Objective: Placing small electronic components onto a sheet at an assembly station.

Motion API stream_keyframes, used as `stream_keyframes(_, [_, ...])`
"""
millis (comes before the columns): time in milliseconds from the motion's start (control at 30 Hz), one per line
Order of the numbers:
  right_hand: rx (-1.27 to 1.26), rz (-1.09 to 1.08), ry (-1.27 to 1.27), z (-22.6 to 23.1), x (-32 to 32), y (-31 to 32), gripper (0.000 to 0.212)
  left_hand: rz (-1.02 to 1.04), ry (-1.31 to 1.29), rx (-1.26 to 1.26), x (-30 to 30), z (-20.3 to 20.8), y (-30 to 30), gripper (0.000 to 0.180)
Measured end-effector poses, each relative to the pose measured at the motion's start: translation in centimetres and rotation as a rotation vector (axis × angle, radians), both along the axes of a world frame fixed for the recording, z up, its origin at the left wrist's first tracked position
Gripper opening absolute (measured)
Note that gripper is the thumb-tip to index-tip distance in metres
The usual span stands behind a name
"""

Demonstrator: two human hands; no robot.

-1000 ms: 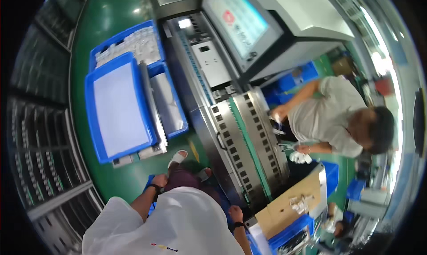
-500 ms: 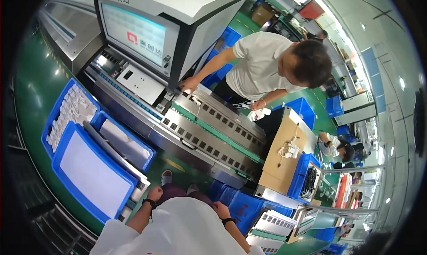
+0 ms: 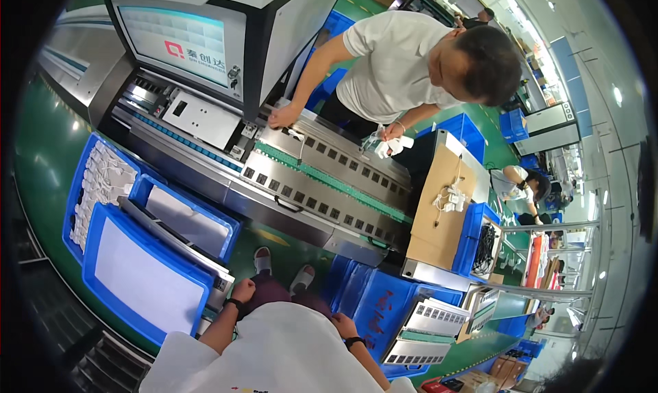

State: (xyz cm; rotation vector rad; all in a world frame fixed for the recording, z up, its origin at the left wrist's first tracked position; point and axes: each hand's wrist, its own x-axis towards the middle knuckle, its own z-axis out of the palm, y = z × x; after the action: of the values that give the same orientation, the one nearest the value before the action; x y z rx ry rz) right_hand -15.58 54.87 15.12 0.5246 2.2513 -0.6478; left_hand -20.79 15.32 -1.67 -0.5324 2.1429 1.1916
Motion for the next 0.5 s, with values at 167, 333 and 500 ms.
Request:
stream_keyframes(167, [-0.004, 0.01, 0.041, -0.3, 0.0, -0.6, 0.037, -0.022, 0.038, -0.031, 0.7, 0.0, 0.0, 0.016])
stream_keyframes(333, [0.019, 0.049, 0.098, 0.1, 0.0, -0.9, 0.036, -0.011, 0.056, -0.02, 0.4, -0.8, -0.1, 0.016])
stream_keyframes(500, [-0.009, -0.017, 0.134, 0.1, -0.1, -0.6, 0.035, 0.025, 0.039, 0.043, 0.4, -2.0, -0.5, 0.016])
